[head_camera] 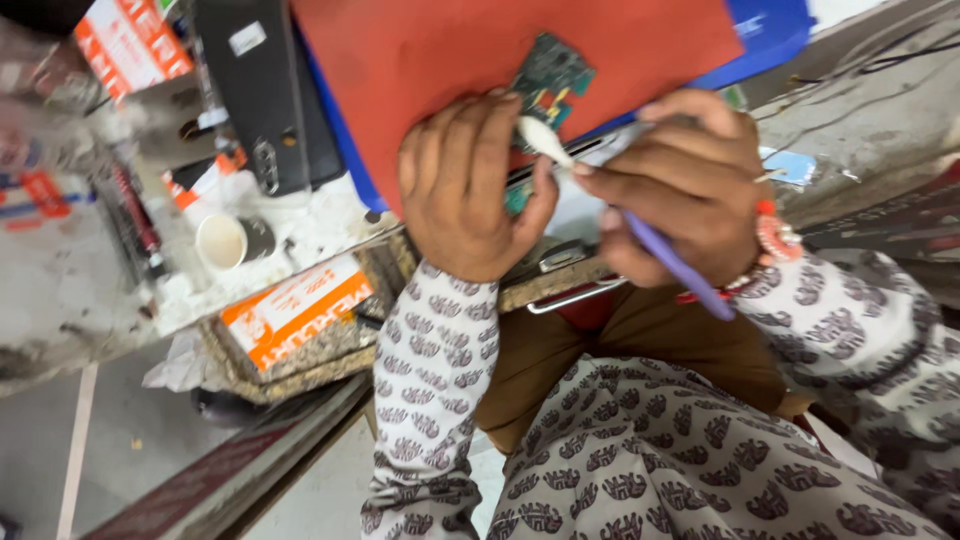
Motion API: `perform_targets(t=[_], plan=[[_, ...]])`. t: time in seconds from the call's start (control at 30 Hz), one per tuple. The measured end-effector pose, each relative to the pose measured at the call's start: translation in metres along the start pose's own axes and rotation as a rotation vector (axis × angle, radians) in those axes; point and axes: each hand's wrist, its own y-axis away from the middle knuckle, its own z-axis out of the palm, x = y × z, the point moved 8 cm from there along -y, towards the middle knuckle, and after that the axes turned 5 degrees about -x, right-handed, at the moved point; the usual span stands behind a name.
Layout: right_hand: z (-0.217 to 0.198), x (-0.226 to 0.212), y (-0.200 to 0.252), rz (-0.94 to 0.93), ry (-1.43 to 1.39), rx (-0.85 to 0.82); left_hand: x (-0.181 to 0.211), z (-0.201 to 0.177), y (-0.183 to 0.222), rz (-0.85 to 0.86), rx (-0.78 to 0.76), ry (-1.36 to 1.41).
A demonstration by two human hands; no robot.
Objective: The person uses a cotton swab and a brush to clean a circuit board. The person wipes the surface of the board with the swab and then scrubs it using a purple brush over a repair bench.
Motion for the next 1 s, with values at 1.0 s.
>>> perform_targets(t=[1.0], plan=[[0.018,0.016,0.001,-0.018,-0.075,-0.134,0.009,-0.017,0.011,-0.042,0.095,-0.085]])
